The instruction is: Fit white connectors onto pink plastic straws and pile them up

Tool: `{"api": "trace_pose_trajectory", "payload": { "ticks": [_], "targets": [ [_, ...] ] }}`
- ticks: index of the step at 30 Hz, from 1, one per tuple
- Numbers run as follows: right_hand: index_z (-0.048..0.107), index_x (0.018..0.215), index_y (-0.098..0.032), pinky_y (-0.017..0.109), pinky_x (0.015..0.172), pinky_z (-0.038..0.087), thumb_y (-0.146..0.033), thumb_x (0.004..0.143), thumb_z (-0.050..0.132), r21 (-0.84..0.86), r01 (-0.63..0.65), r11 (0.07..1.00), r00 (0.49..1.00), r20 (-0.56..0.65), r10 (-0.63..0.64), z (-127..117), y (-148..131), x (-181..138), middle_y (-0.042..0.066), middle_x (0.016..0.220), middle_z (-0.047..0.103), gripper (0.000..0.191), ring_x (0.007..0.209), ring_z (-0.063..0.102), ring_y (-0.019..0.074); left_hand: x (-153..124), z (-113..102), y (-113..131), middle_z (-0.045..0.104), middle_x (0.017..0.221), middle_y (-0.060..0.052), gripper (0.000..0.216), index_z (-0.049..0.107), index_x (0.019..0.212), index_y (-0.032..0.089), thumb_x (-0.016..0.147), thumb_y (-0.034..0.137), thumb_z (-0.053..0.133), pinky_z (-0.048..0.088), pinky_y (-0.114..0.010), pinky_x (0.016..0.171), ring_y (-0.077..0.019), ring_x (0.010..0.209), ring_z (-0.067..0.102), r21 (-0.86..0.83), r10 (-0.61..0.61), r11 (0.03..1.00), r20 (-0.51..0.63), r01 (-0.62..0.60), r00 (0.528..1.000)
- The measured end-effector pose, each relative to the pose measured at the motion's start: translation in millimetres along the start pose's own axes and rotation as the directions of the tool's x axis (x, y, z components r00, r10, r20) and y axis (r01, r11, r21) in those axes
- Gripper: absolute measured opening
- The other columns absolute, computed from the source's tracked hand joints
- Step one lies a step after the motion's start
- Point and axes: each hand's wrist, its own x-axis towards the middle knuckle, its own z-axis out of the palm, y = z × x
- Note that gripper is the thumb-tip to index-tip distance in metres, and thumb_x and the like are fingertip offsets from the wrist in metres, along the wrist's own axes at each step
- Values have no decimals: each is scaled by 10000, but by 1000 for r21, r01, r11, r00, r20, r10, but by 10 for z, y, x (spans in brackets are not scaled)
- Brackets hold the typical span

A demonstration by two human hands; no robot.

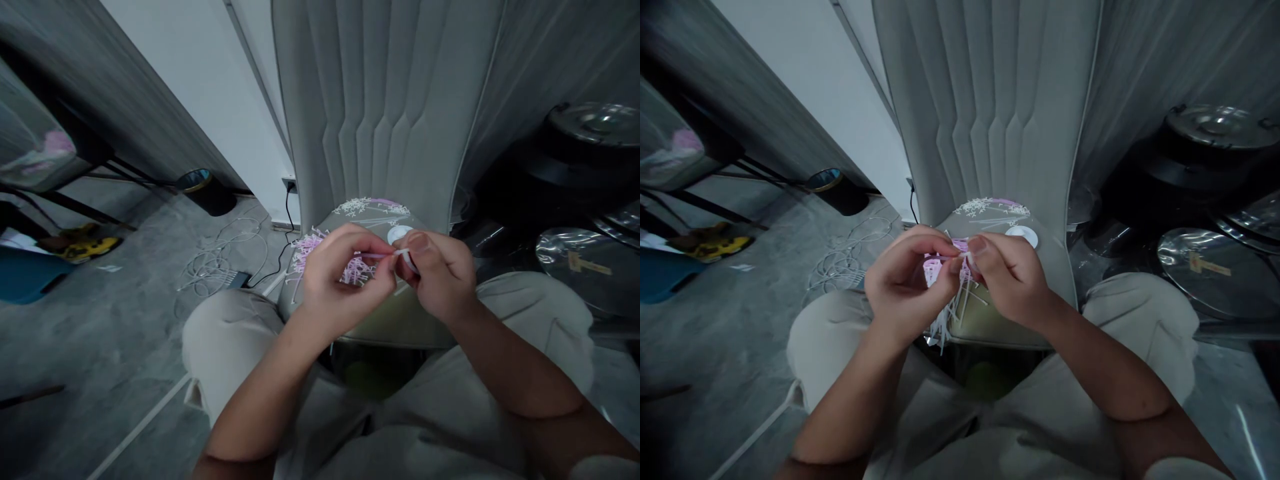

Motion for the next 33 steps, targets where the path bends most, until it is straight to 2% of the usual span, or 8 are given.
{"api": "trace_pose_trajectory", "payload": {
  "ticks": [4, 11, 17, 27, 33],
  "targets": [
    [401, 556, -175, 232, 470, 261, -345, 972, 480, -19, 30, 999, 998, -48, -31, 28, -5, -5, -47, 516, 365, 456, 479, 333, 58, -1, 10, 4, 620, 749, 13, 172, 615, 824, 175, 716, 59, 683, 486, -224, 608, -88, 688, 578, 31, 28, 999, -14, -28, 1000],
    [417, 570, -181, 236, 469, 271, -369, 985, 441, 47, 32, 998, 999, -20, -31, -4, -12, 7, -44, 529, 375, 456, 490, 350, 64, -14, 70, -4, 609, 749, 20, 206, 604, 818, 165, 687, 27, 683, 484, -219, 614, -78, 679, 570, 55, 54, 997, -29, -52, 998],
    [375, 548, -184, 253, 474, 239, -368, 975, 459, -78, -4, 997, 1000, -9, 3, -25, -35, 17, -50, 508, 335, 473, 481, 306, 66, -11, 79, -34, 601, 747, 22, 197, 608, 817, 175, 693, 39, 678, 474, -220, 598, -83, 679, 563, 62, 33, 998, -24, -32, 999],
    [361, 537, -198, 248, 467, 285, -428, 961, 468, 65, -54, 996, 996, -64, 58, 50, 2, 3, -45, 495, 335, 494, 468, 314, 76, -18, 84, -53, 619, 741, 14, 162, 596, 812, 193, 716, 85, 672, 488, -247, 609, -102, 681, 565, 79, 69, 995, -40, -66, 997],
    [382, 556, -193, 248, 469, 268, -427, 957, 480, 95, -54, 994, 999, 3, 54, 10, -2, 7, -42, 520, 353, 475, 487, 332, 74, -25, 77, -44, 613, 736, 15, 152, 595, 806, 188, 728, 80, 668, 488, -239, 603, -95, 669, 569, 51, 54, 997, -37, -52, 998]
  ]
}}
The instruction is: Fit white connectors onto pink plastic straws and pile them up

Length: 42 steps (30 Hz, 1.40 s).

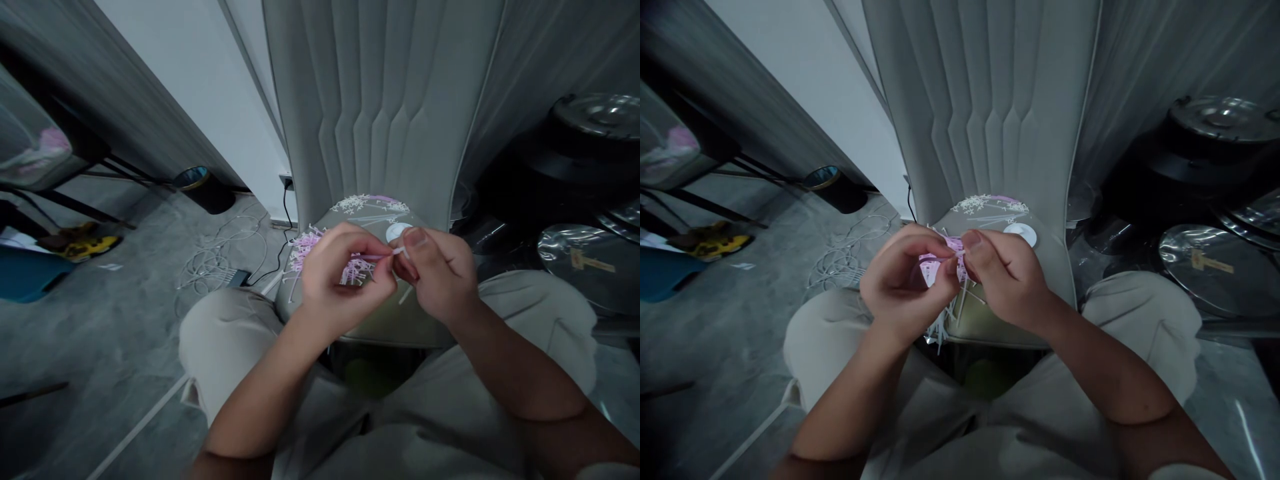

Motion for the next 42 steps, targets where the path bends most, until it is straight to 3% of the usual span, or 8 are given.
{"api": "trace_pose_trajectory", "payload": {
  "ticks": [12, 17, 24, 42],
  "targets": [
    [370, 568, -200, 252, 449, 251, -466, 940, 499, 48, 2, 999, 999, 46, -4, -11, -25, -31, -46, 526, 340, 476, 486, 317, 77, -48, -26, -53, 633, 762, 5, 176, 616, 845, 208, 728, 106, 698, 516, -273, 642, -113, 690, 598, -20, 34, 999, 33, -33, 999],
    [356, 557, -200, 251, 454, 247, -461, 951, 477, -10, -17, 1000, 998, 54, 18, -18, -81, -34, -48, 518, 321, 488, 480, 295, 75, -48, -35, -18, 638, 766, 7, 169, 606, 843, 215, 734, 118, 692, 525, -278, 653, -114, 692, 604, 14, 46, 999, 38, -46, 998],
    [375, 570, -191, 237, 461, 258, -410, 964, 473, -22, 31, 999, 996, 89, -29, -22, -133, -35, -50, 530, 327, 462, 482, 280, 65, 2, 10, 50, 615, 745, 11, 168, 596, 815, 196, 717, 85, 675, 506, -253, 624, -103, 681, 587, -9, 41, 999, -3, -41, 999],
    [347, 594, -191, 237, 464, 244, -408, 972, 454, -71, 49, 996, 983, 178, -36, -172, -249, -55, -45, 555, 319, 449, 506, 295, 67, 141, -26, 170, 614, 729, 22, 173, 577, 802, 210, 709, 99, 673, 486, -268, 617, -107, 667, 567, 6, 75, 997, 131, -76, 989]
  ]
}}
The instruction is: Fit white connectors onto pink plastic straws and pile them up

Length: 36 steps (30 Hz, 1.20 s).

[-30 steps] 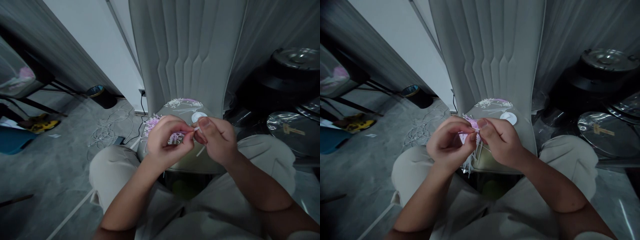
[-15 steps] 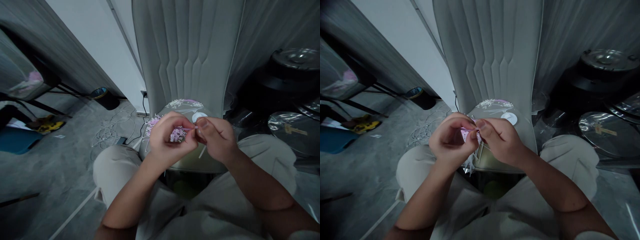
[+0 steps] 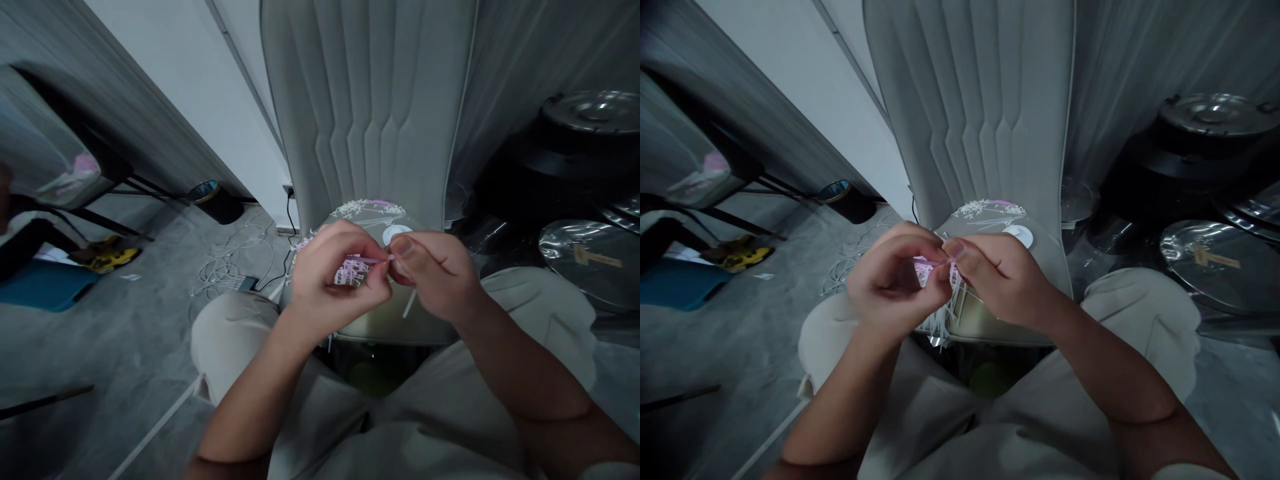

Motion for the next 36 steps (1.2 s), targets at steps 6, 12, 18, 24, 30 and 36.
{"api": "trace_pose_trajectory", "payload": {
  "ticks": [6, 12, 18, 24, 30, 36],
  "targets": [
    [349, 589, -190, 243, 488, 265, -410, 970, 459, -29, 25, 999, 1000, 11, -25, -27, -69, 5, -45, 556, 327, 453, 513, 300, 69, 38, 5, 45, 601, 723, 22, 149, 570, 803, 216, 734, 131, 672, 488, -276, 623, -112, 668, 565, 39, -2, 999, 28, 1, 1000],
    [331, 575, -198, 255, 477, 255, -454, 950, 480, -29, 22, 999, 999, -28, -23, -36, -104, -3, -44, 553, 298, 478, 509, 278, 75, 78, 43, 62, 600, 723, 22, 149, 570, 797, 207, 736, 115, 670, 492, -272, 644, -109, 681, 567, 18, 21, 1000, 30, -22, 999],
    [346, 563, -199, 264, 472, 253, -461, 933, 510, 1, 32, 999, 998, -58, -32, -68, -133, -2, -42, 547, 305, 482, 505, 286, 80, 117, 106, 97, 597, 729, 21, 150, 571, 782, 188, 731, 88, 671, 491, -248, 646, -96, 684, 567, -12, 31, 999, 5, -31, 999],
    [405, 559, -202, 274, 457, 263, -445, 939, 502, 30, -21, 999, 997, -73, 23, -120, -109, -33, -36, 537, 338, 461, 490, 317, 89, 129, 154, 108, 620, 726, 20, 143, 573, 776, 184, 731, 78, 658, 492, -239, 641, -91, 678, 578, -18, 31, 999, 17, -31, 999],
    [390, 549, -201, 265, 452, 245, -385, 947, 516, 102, 55, 993, 992, -120, -42, -92, -90, -33, -41, 527, 328, 457, 476, 289, 81, 173, 155, 137, 625, 729, 19, 125, 576, 772, 185, 747, 85, 646, 490, -247, 657, -94, 684, 579, -39, 33, 999, 20, -33, 999],
    [364, 515, -206, 275, 455, 256, -597, 885, 509, 102, 7, 995, 985, -173, 11, -26, -125, 9, -32, 500, 326, 558, 472, 305, 90, 180, 29, 203, 639, 777, 0, 113, 639, 876, 201, 780, 160, 684, 494, -280, 711, -119, 736, 590, -15, -12, 1000, 46, 13, 999]
  ]
}}
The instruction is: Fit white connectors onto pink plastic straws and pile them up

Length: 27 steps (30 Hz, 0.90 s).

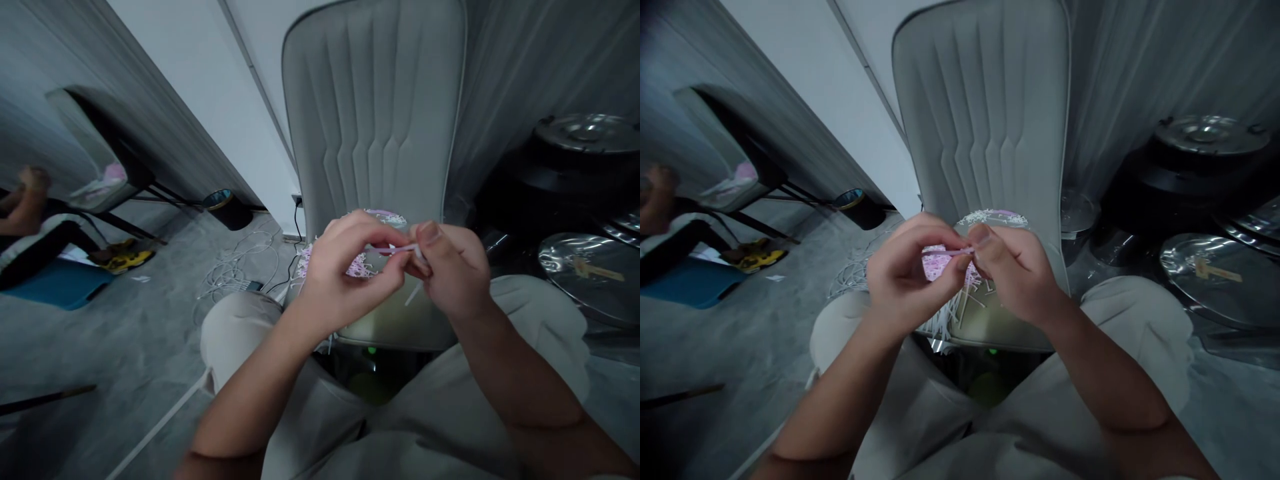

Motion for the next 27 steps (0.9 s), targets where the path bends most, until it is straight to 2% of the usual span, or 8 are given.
{"api": "trace_pose_trajectory", "payload": {
  "ticks": [5, 8, 11, 15, 18, 23, 27],
  "targets": [
    [395, 513, -198, 273, 477, 264, -606, 888, 500, 11, 11, 1000, 1000, 7, -11, 13, 25, 6, -32, 485, 343, 564, 488, 340, 93, -321, -7, -165, 610, 887, -31, 377, 649, 1127, 226, 764, 275, 741, 480, -298, 743, -141, 817, 579, -185, -195, 968, -115, 172, 974],
    [403, 516, -196, 268, 473, 257, -595, 890, 505, 44, 4, 999, 1000, -19, -4, 12, 57, 1, -38, 480, 336, 556, 480, 338, 89, -566, 103, -240, 598, 967, -48, 454, 629, 1201, 256, 769, 336, 740, 485, -308, 769, -157, 875, 588, -292, -286, 927, -150, 234, 947],
    [405, 522, -195, 264, 475, 261, -588, 892, 509, 48, -24, 999, 999, -40, 26, 30, 97, -16, -40, 485, 336, 550, 482, 335, 88, -698, 241, -228, 595, 1048, -59, 448, 617, 1231, 275, 799, 337, 715, 489, -308, 789, -152, 904, 590, -315, -318, 916, -189, 249, 929],
    [419, 540, -190, 261, 500, 284, -553, 918, 490, 6, -48, 999, 999, -2, 48, 83, 153, -44, -36, 506, 368, 528, 506, 350, 89, -676, 324, -167, 613, 1016, -49, 365, 652, 1177, 259, 819, 316, 699, 498, -307, 821, -151, 948, 576, -247, -242, 952, -252, 179, 937],
    [398, 543, -189, 255, 500, 282, -521, 936, 476, -13, -40, 999, 999, 28, 41, 120, 191, -48, -38, 519, 355, 520, 518, 339, 89, -622, 309, -141, 634, 951, -27, 268, 680, 1103, 258, 835, 255, 682, 501, -298, 819, -138, 925, 582, -214, -224, 964, -322, 159, 920],
    [414, 572, -189, 242, 487, 280, -484, 953, 461, -132, -47, 990, 999, 21, 50, 157, 269, -43, -43, 546, 356, 484, 517, 326, 81, -578, 298, -123, 650, 876, -9, 151, 717, 962, 236, 829, 175, 681, 506, -258, 768, -103, 834, 601, -221, -319, 942, -340, 255, 885],
    [449, 582, -189, 241, 493, 299, -530, 932, 473, -201, -43, 979, 999, 6, 45, 160, 395, -34, -41, 548, 391, 490, 514, 351, 81, -575, 327, -157, 651, 848, -6, 80, 723, 886, 221, 817, 191, 696, 520, -233, 742, -91, 818, 617, -295, -436, 892, -358, 343, 826]
  ]
}}
